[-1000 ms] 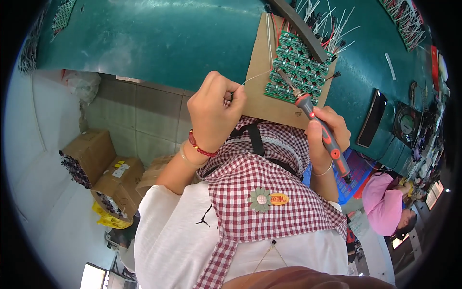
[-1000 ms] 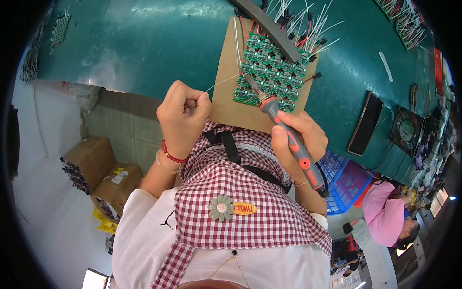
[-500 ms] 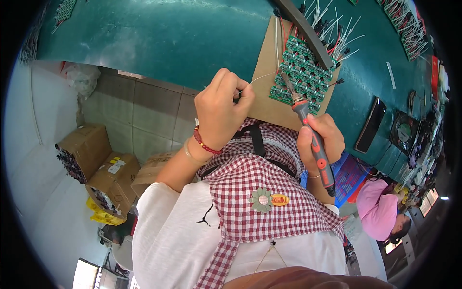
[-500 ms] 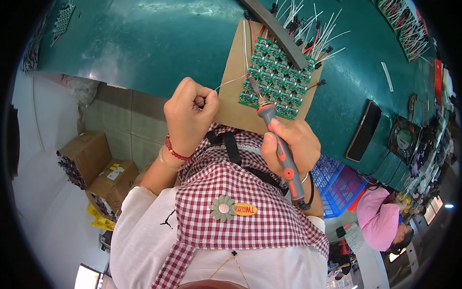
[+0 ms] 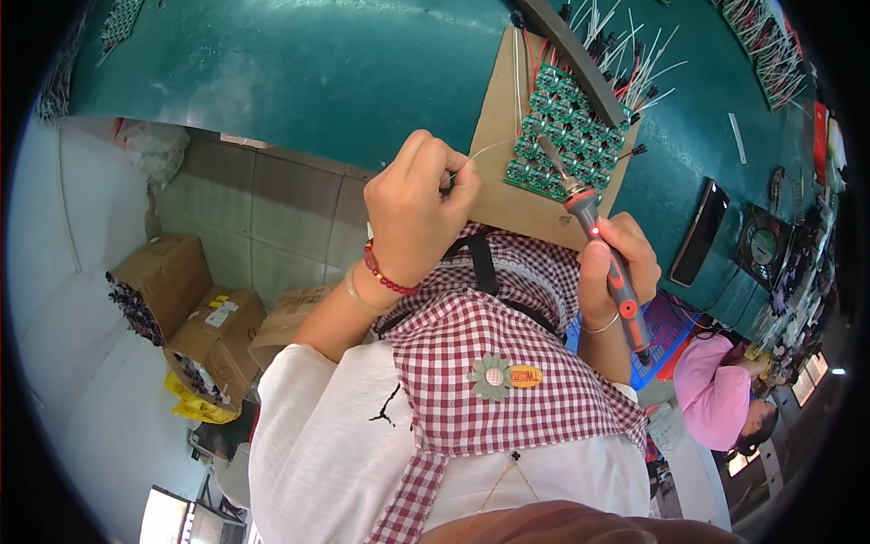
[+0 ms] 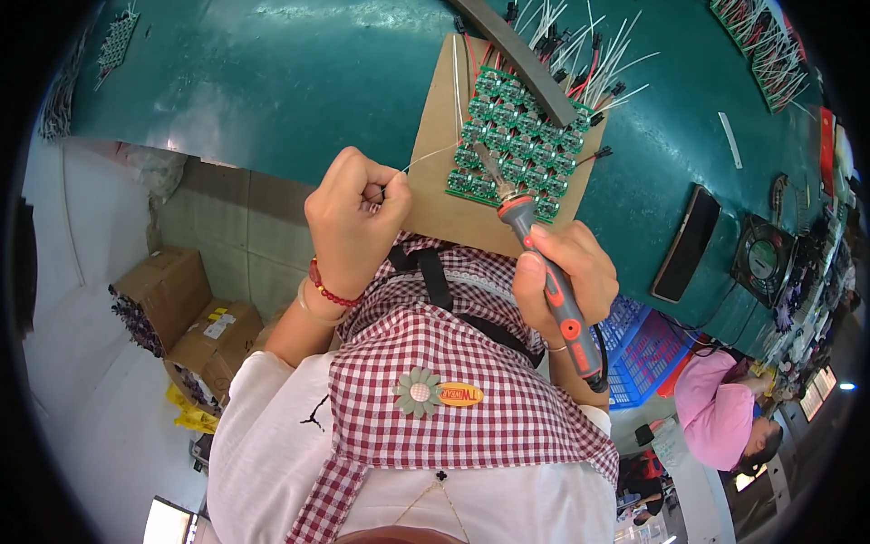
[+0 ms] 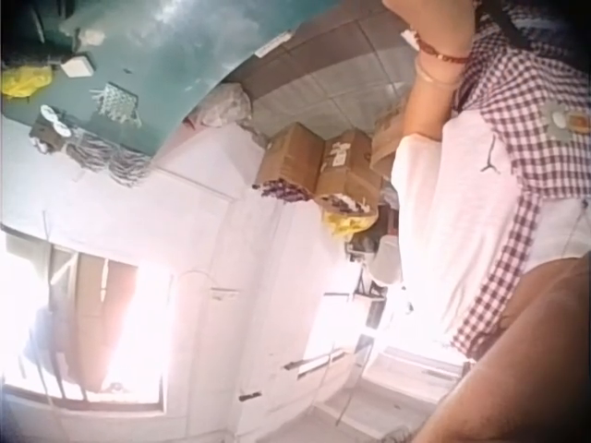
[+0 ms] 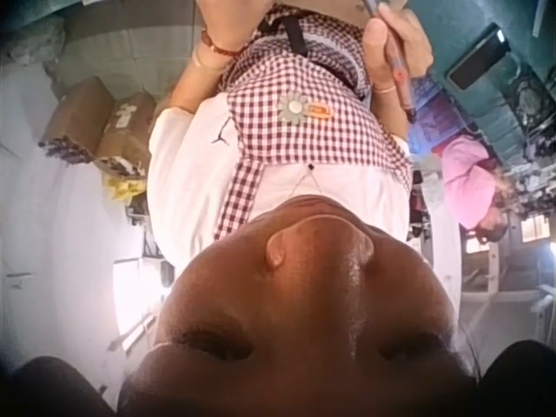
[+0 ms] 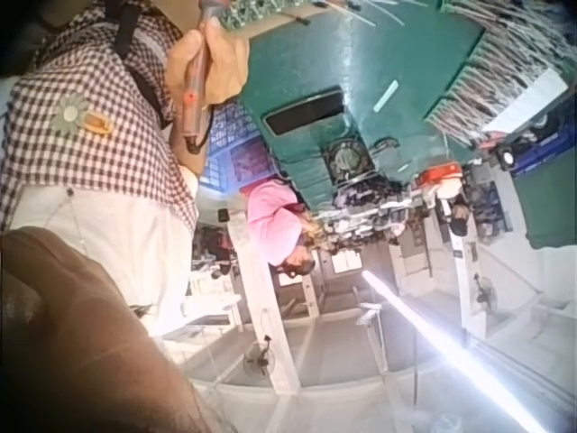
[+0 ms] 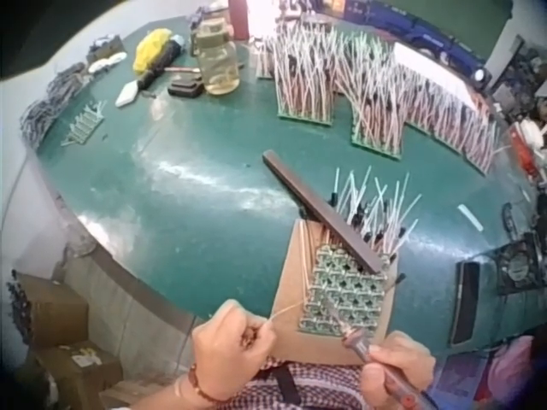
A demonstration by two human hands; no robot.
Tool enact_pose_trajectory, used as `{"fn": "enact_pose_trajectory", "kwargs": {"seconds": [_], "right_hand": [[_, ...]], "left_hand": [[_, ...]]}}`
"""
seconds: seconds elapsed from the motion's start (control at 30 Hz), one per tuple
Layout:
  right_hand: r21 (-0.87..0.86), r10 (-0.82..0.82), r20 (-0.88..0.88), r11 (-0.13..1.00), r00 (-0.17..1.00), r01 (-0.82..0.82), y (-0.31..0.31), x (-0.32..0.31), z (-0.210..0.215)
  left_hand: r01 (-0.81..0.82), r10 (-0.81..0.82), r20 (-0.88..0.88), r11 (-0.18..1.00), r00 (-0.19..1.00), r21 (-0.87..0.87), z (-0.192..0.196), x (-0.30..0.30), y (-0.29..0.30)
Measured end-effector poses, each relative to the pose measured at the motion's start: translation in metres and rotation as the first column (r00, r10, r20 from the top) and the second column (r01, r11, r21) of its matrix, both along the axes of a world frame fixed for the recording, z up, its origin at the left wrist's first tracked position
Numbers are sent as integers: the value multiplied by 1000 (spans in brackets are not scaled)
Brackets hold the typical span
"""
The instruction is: The person solders wire connections on a circuit board array using a soldering iron, removes the board from a cardboard jig, places another circuit board onto the jig, and solders contacts across the board using solder wire and the soldering iron.
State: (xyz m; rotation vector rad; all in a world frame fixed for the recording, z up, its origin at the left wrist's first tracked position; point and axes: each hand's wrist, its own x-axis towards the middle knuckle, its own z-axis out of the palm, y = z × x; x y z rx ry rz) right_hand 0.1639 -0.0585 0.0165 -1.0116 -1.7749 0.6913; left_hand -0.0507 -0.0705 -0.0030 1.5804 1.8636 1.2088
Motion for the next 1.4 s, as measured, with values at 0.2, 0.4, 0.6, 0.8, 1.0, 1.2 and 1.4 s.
{"fn": "enact_pose_trajectory", "kwargs": {"seconds": [0.2, 0.4, 0.6, 0.8, 1.0, 1.2, 1.4], "right_hand": [[-30, 50, 47, 998, 998, -49, 4, -4, 0], [8, 53, 102, 999, 993, -54, 5, -7, 3], [65, 2, -38, 998, 999, 0, -1, 6, 2], [0, -33, -2, 999, 999, 33, -3, 9, -3], [15, 22, -20, 1000, 1000, -22, 1, -7, -2], [2, 9, 54, 1000, 998, -9, 1, -6, -5], [21, -15, 25, 1000, 1000, 14, -1, -8, -8]], "left_hand": [[-5, 4, -58, 1000, 998, -5, -4, -1, 1], [-1, 1, -65, 1000, 998, -2, -5, -1, 2], [-6, 6, -18, 1000, 1000, -17, 5, 3, -1], [36, -36, -34, 999, 999, 4, 0, 8, 3], [-3, 2, -69, 1000, 998, -18, 3, 2, 2], [-5, 5, -84, 1000, 996, -9, -4, 2, 4], [-4, 5, -77, 1000, 997, 4, -4, 1, 3]]}}
